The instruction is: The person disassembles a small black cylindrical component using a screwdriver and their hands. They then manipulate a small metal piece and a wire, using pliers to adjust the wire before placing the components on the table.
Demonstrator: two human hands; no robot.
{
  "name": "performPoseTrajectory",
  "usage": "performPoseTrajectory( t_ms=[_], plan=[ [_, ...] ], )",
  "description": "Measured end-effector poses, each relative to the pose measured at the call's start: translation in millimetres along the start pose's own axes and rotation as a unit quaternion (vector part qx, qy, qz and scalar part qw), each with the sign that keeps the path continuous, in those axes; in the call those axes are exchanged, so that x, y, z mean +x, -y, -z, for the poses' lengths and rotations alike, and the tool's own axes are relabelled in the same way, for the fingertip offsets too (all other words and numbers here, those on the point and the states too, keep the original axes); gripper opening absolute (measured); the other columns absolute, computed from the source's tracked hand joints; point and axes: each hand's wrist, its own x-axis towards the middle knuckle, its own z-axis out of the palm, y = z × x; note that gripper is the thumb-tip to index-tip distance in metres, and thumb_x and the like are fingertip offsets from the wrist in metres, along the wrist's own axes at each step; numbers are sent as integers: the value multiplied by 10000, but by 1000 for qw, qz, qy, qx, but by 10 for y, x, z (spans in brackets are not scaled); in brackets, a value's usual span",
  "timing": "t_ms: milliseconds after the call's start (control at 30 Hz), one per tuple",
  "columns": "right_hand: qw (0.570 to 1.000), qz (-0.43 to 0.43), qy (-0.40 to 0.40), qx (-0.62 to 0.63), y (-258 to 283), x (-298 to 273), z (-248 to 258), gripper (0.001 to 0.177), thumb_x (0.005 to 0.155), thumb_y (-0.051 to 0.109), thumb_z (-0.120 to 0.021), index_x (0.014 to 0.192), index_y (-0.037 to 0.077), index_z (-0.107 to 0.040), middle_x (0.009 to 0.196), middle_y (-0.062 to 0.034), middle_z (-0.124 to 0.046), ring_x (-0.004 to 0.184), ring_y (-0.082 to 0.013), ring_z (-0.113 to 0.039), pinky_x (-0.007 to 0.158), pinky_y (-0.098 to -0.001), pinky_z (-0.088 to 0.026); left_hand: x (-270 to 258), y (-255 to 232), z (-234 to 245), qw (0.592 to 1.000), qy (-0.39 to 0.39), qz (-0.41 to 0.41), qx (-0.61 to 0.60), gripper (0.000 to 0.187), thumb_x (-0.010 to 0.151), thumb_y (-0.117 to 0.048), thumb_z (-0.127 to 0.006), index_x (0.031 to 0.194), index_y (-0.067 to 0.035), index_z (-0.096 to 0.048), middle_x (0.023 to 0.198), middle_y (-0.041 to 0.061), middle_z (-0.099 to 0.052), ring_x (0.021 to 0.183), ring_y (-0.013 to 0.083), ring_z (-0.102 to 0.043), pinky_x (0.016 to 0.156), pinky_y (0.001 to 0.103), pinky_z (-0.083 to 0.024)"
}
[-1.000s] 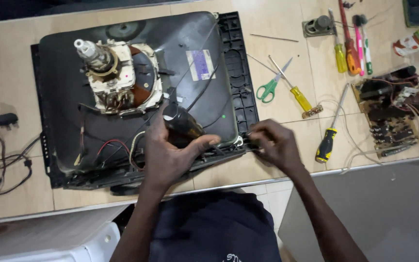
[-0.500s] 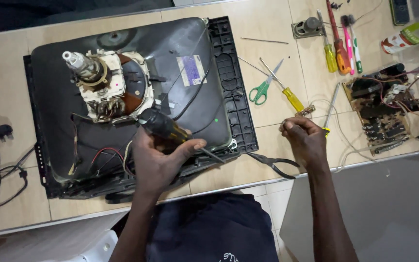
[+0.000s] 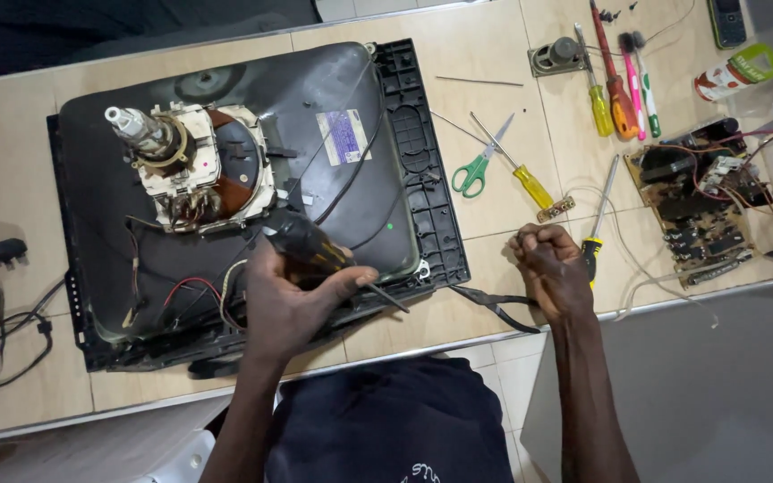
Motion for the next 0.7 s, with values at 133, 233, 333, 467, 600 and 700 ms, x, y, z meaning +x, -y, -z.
performPoseTrajectory(
  t_ms=[133, 233, 333, 467, 600, 700],
  plan=[
    [1000, -3, 7, 13, -11, -13, 61, 166, 979, -51, -633, 1006, 105, -582, 1100, -103, -673, 1045, -268, -713, 953, -316, -591, -12, -79, -145, 1000, 6, 18, -11, 450, 647, -125, -999, 887, 70, -671, 777, 232, -742, 744, 269, -741, 694, 470, -626],
    [999, -2, 16, 31, 137, -141, -100, 177, 968, -56, -636, 1018, 106, -585, 1156, -102, -678, 1110, -284, -703, 984, -325, -574, -22, -255, -366, 987, 121, 28, -106, 230, 868, -133, -807, 1007, -3, -678, 908, 150, -788, 864, 189, -742, 826, 408, -629],
    [998, 22, 49, 18, 202, -212, -146, 206, 947, -79, -647, 1000, 105, -570, 1205, -112, -654, 1173, -304, -688, 1018, -324, -570, -115, -238, -692, 963, 197, 68, -169, 350, 998, -337, -588, 1104, -6, -552, 796, 157, -721, 694, 208, -705, 671, 356, -617],
    [994, 85, 65, -25, 420, -403, -447, 325, 844, -164, -701, 1020, 78, -573, 1078, -99, -614, 1073, -292, -723, 895, -333, -616, -102, -111, -1177, 972, 180, 99, -113, 367, 903, -278, -692, 1173, -40, -621, 944, 139, -685, 786, 190, -649, 621, 339, -566],
    [987, 126, 65, -77, 598, -519, -625, 370, 798, -189, -723, 1111, -53, -579, 1041, -188, -645, 909, -280, -759, 719, -327, -672, -55, -97, -1355, 980, 196, -29, -17, 326, 863, -268, -798, 1124, -102, -694, 1020, 158, -692, 920, 388, -703, 778, 406, -557],
    [980, 149, 64, -116, 716, -583, -646, 262, 790, -185, -739, 1002, -102, -609, 1038, -228, -663, 850, -282, -762, 677, -359, -687, -67, -68, -1355, 976, 206, -76, 13, 307, 891, -282, -787, 1101, -77, -698, 1016, 129, -682, 878, 349, -694, 762, 396, -544]
  ],
)
